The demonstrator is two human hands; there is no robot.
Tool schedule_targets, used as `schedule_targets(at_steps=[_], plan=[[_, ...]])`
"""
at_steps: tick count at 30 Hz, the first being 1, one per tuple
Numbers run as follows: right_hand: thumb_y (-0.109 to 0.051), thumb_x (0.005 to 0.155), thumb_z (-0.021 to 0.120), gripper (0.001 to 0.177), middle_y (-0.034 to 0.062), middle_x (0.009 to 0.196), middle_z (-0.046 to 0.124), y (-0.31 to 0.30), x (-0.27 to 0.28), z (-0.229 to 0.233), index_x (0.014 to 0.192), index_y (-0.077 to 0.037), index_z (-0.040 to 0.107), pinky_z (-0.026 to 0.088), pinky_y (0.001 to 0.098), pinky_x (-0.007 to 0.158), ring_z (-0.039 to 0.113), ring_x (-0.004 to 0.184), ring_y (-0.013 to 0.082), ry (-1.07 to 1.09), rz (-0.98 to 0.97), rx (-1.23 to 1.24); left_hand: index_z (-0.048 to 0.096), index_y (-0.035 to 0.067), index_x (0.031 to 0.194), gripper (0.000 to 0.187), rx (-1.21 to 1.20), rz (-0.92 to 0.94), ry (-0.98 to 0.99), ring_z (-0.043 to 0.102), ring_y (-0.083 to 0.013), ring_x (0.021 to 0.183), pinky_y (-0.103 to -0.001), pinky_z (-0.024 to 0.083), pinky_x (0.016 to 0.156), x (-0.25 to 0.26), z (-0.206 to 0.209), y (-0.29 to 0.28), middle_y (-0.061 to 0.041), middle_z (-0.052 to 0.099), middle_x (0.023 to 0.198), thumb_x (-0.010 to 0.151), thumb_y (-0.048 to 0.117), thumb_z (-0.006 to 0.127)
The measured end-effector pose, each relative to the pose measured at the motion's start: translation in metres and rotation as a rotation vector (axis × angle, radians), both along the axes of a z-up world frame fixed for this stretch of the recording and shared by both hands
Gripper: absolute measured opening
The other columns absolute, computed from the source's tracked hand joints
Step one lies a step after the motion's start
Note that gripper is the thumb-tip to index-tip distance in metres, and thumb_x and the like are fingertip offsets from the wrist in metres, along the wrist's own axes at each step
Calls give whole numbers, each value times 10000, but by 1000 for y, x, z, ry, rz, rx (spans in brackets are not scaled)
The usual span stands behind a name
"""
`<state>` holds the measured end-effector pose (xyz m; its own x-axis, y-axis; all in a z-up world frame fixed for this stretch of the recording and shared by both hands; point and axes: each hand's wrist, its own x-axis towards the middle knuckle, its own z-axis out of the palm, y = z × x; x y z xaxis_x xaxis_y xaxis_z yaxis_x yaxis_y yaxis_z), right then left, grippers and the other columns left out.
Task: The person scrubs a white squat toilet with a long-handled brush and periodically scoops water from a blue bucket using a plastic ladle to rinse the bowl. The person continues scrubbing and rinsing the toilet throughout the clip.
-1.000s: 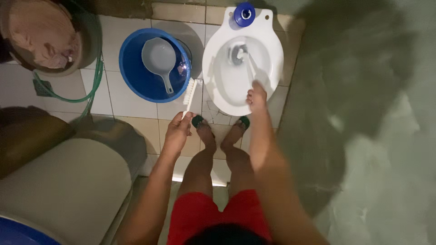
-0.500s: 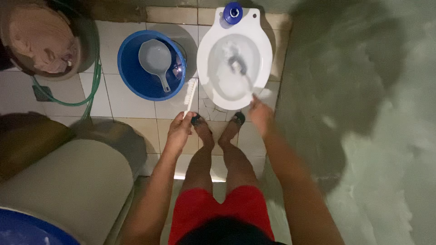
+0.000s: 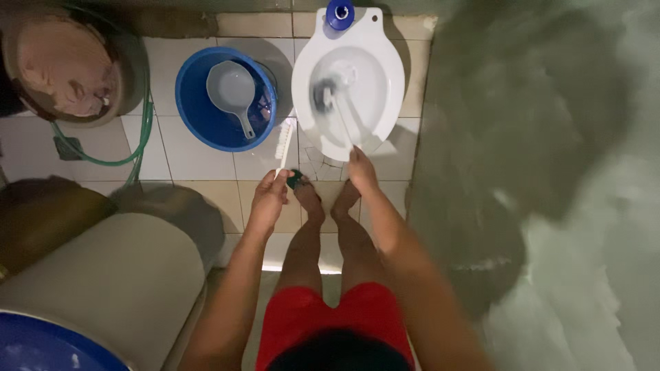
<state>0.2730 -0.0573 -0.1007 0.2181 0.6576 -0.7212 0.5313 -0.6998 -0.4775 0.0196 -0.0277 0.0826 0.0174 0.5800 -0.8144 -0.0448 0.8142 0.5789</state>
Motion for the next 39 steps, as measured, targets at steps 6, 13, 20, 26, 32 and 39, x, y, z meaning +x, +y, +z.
schedule_targets(at_steps=[6,13,20,26,32,39], plan=[[-297,1077,395,581,178,892,723,4,68,62,1622,-118,305,596,436,661,707,751,316,-505,513,-160,706,101,1065,407,3,-62,14,399,-66,607,-269,415,618,6,11,-3,60,414,655,1017,484,580],[-310,1124,409,441,148,1069,677,5,14,48,1501,-108,516,586,410,711,658,852,259,-285,274,-203,710,101,1073,394,10,-40,0,402,-77,624,-273,422,634,10,19,-3,57,416,673,1018,470,583],[-405,1068,407,523,134,1363,642,21,0,95,1555,-213,413,471,424,971,614,1127,279,71,-146,-228,722,115,1064,360,-15,-38,44,413,-74,624,-260,423,624,18,32,0,61,438,678,1032,436,562],[-294,1056,448,633,185,1052,714,28,80,106,1651,-176,265,606,424,706,713,868,269,-590,715,-247,718,120,1067,350,23,16,-12,394,-66,626,-257,403,628,13,31,-4,67,438,704,1022,441,587],[-192,932,559,620,107,1229,701,-15,51,72,1540,-185,433,572,423,821,703,899,237,-323,279,-96,715,137,1061,363,19,-25,51,430,-49,629,-256,450,639,11,38,-9,78,450,700,1021,459,554],[-323,1113,457,430,120,1035,705,-48,22,56,1512,-194,553,512,369,752,603,812,184,-28,41,-36,716,122,1073,364,13,14,26,411,-80,623,-289,438,632,12,33,-15,54,421,675,1029,447,558]])
